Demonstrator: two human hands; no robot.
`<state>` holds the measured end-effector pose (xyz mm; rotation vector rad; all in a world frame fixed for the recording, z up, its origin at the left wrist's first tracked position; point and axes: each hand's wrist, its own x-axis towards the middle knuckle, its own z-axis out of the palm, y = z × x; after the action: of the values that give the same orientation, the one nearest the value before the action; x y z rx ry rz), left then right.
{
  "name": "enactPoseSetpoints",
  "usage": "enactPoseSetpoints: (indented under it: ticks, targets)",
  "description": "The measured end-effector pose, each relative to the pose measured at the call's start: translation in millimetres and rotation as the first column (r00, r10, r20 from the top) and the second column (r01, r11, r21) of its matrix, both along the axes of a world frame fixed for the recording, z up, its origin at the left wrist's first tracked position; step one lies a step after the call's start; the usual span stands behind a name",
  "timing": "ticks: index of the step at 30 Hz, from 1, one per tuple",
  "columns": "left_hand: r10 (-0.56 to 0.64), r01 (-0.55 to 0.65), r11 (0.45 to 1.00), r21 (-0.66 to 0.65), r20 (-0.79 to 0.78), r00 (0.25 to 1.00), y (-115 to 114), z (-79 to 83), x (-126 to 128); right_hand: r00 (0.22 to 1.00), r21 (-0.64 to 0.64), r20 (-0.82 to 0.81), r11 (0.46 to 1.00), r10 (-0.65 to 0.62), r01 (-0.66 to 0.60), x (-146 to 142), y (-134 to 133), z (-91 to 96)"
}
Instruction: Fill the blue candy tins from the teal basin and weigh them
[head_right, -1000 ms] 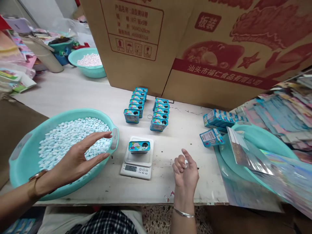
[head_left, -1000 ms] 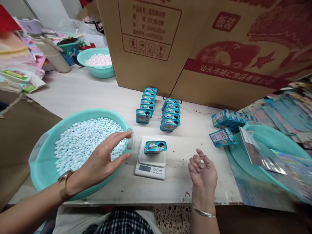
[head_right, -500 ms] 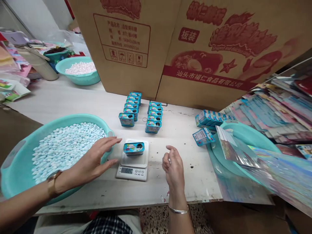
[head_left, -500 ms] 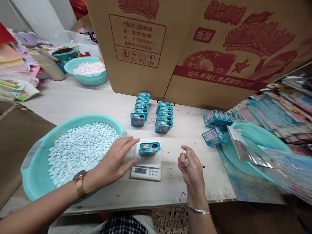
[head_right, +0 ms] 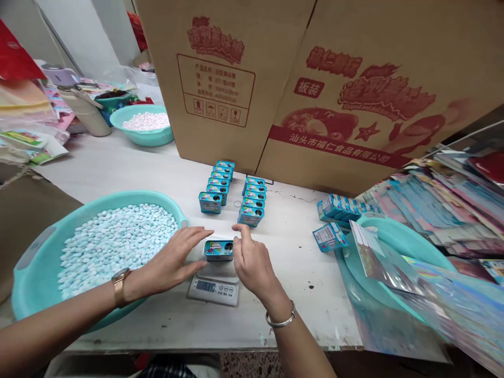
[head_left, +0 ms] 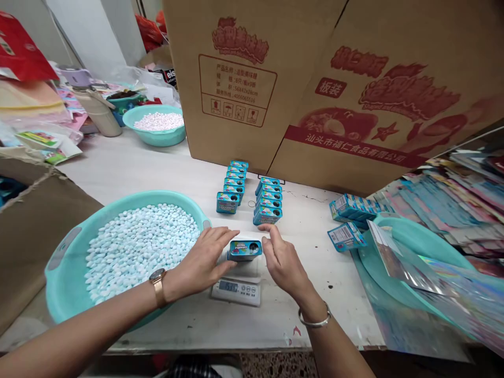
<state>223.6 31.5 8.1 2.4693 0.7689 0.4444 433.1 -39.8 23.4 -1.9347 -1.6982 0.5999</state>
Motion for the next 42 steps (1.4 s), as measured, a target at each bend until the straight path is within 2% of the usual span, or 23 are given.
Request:
enactPoseSetpoints:
  ticks: [5, 8, 10, 12, 13, 14, 16, 18, 19, 22, 24, 26, 28, 30, 31, 33, 35, 37, 39, 42]
  targets:
    - [0.0, 0.001, 1.0, -0.018, 0.019, 1.0, 1, -2.2, -2, 0.964, -0.086, 0.261, 0.996, 0.053, -0.032, -3, 4, -11.2]
    - [0.005, -0.004, 0.999, -0.035, 0.012, 1.0, 1, -2.6, 0, 0.953, -0.083, 0.3, 0.996, 0.05, -0.026, -5, 5, -14.7]
    - [0.006, -0.006, 0.999, -0.036, 0.0, 1.0, 2, -1.1, 2, 0.977, -0.039, 0.21, 0.999, -0.018, 0.027, -1, 3, -13.1]
    - [-0.001, 0.0, 0.999, -0.032, -0.006, 1.0, 3, 1.8, 5, 0.989, 0.037, 0.001, 0.989, -0.147, 0.146, 10, -3, -10.5]
    - [-0.005, 0.005, 1.0, -0.029, -0.011, 1.0, 3, 3.5, 7, 0.966, 0.081, -0.14, 0.97, -0.218, 0.23, 17, -8, -10.1]
    - [-0.01, 0.01, 1.0, -0.025, -0.017, 1.0, 4, 5.1, 9, 0.914, 0.123, -0.291, 0.937, -0.281, 0.327, 24, -15, -11.0]
    - [-0.019, 0.019, 1.0, -0.005, -0.038, 0.999, 5, 7.3, 13, 0.74, 0.17, -0.572, 0.831, -0.354, 0.529, 39, -30, -18.5]
    - [-0.03, 0.032, 0.999, 0.036, -0.059, 0.998, 5, 7.7, 19, 0.526, 0.122, -0.773, 0.731, -0.354, 0.671, 49, -48, -34.1]
    - [-0.036, 0.041, 0.997, 0.064, -0.075, 0.997, 6, 7.1, 23, 0.425, 0.067, -0.836, 0.704, -0.347, 0.707, 53, -57, -44.4]
    - [-0.056, 0.082, 0.984, 0.161, -0.158, 0.986, 7, 4.4, 38, 0.197, -0.131, -0.908, 0.698, -0.37, 0.705, 54, -82, -78.3]
    - [-0.082, 0.128, 0.97, 0.206, -0.219, 0.972, 10, 3.4, 52, 0.118, -0.22, -0.907, 0.695, -0.404, 0.685, 51, -96, -97.8]
    - [-0.115, 0.173, 0.956, 0.239, -0.241, 0.964, 15, 3.9, 71, 0.082, -0.269, -0.898, 0.687, -0.432, 0.675, 47, -104, -111.3]
    - [-0.134, 0.197, 0.94, 0.28, -0.231, 0.964, 23, 4.7, 92, 0.089, -0.283, -0.887, 0.685, -0.454, 0.671, 43, -107, -118.4]
    - [-0.134, 0.202, 0.925, 0.321, -0.222, 0.966, 30, 3.5, 114, 0.149, -0.272, -0.864, 0.695, -0.481, 0.666, 40, -105, -120.6]
    - [-0.131, 0.202, 0.92, 0.336, -0.223, 0.966, 34, 1.6, 125, 0.21, -0.248, -0.845, 0.707, -0.492, 0.662, 39, -102, -120.6]
    - [-0.121, 0.199, 0.914, 0.354, -0.23, 0.966, 41, -5.1, 143, 0.397, -0.146, -0.774, 0.749, -0.493, 0.646, 38, -93, -119.5]
    - [-0.115, 0.196, 0.911, 0.362, -0.232, 0.966, 45, -14.1, 157, 0.607, -0.02, -0.642, 0.803, -0.467, 0.596, 38, -79, -118.4]
    - [-0.111, 0.19, 0.912, 0.363, -0.226, 0.968, 48, -22.8, 166, 0.757, 0.037, -0.478, 0.851, -0.446, 0.525, 39, -63, -118.5]
    - [-0.107, 0.179, 0.917, 0.357, -0.211, 0.971, 48, -28.7, 170, 0.846, 0.019, -0.307, 0.886, -0.436, 0.463, 41, -44, -119.9]
    - [-0.079, 0.134, 0.93, 0.343, -0.171, 0.982, 45, -30.3, 162, 0.92, -0.028, -0.076, 0.923, -0.385, 0.384, 44, -16, -123.7]
